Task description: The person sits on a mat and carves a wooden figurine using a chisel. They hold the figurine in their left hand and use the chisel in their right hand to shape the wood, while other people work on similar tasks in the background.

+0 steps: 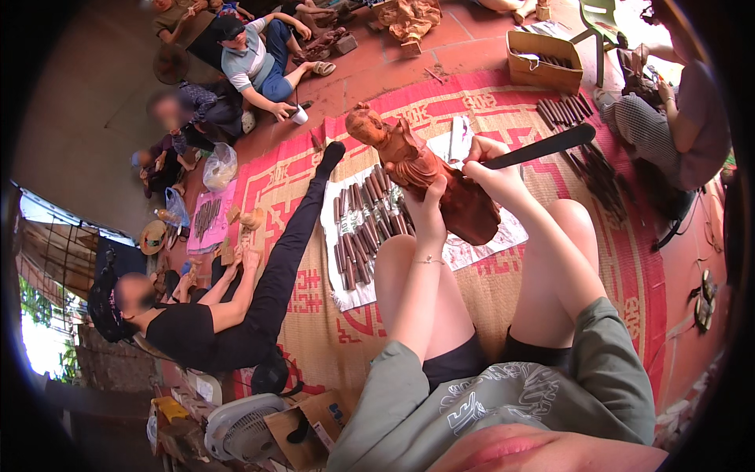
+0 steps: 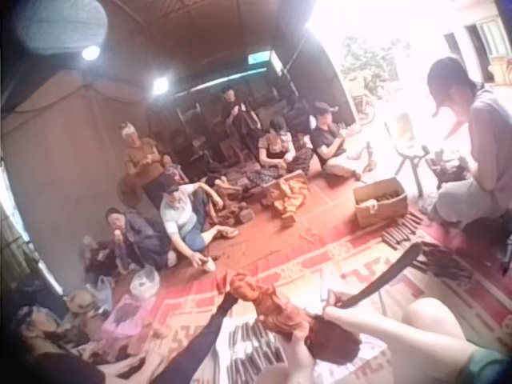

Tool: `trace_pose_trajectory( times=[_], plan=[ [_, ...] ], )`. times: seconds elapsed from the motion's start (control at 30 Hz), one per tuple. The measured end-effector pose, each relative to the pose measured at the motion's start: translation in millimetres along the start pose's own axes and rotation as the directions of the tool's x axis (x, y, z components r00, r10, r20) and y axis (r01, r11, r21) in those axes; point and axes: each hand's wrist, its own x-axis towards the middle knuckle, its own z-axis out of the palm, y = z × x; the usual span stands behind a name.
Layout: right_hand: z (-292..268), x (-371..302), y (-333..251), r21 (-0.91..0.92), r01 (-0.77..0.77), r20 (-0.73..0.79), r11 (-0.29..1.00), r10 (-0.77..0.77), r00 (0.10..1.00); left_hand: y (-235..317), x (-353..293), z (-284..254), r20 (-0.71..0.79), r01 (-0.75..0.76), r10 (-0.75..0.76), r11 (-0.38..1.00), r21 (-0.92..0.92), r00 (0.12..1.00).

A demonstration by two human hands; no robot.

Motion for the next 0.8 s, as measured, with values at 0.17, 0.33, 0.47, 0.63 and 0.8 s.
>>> trace_pose_trajectory(
  times=[0.17,0.33,0.47,0.63,0.8],
  plan=[
    [-14.8,7.0,-11.8,-0.037,0.021,0.016,0.999,-0.020,1.000,-6.8,10.0,-19.9,-0.009,0.015,-0.015,0.998,-0.066,1.000],
    [-11.7,-1.4,-20.3,0.072,-0.084,0.168,0.994,0.071,0.983,-24.4,18.6,-39.9,0.071,0.044,-0.034,0.989,-0.142,0.997],
    [-9.6,-9.6,-32.3,0.161,-0.049,0.252,0.986,0.007,0.968,-10.6,12.9,-31.1,0.162,0.185,-0.142,0.939,-0.289,0.976],
    [3.7,-9.4,-23.1,-0.009,0.265,0.207,0.964,-0.258,0.944,1.8,9.8,-20.8,0.215,0.329,-0.263,0.863,-0.383,0.940],
    [1.2,-2.4,-17.5,-0.222,0.299,0.219,0.928,-0.251,0.943,-3.5,12.3,-17.5,0.201,0.355,-0.300,0.864,-0.357,0.933]
  ],
)
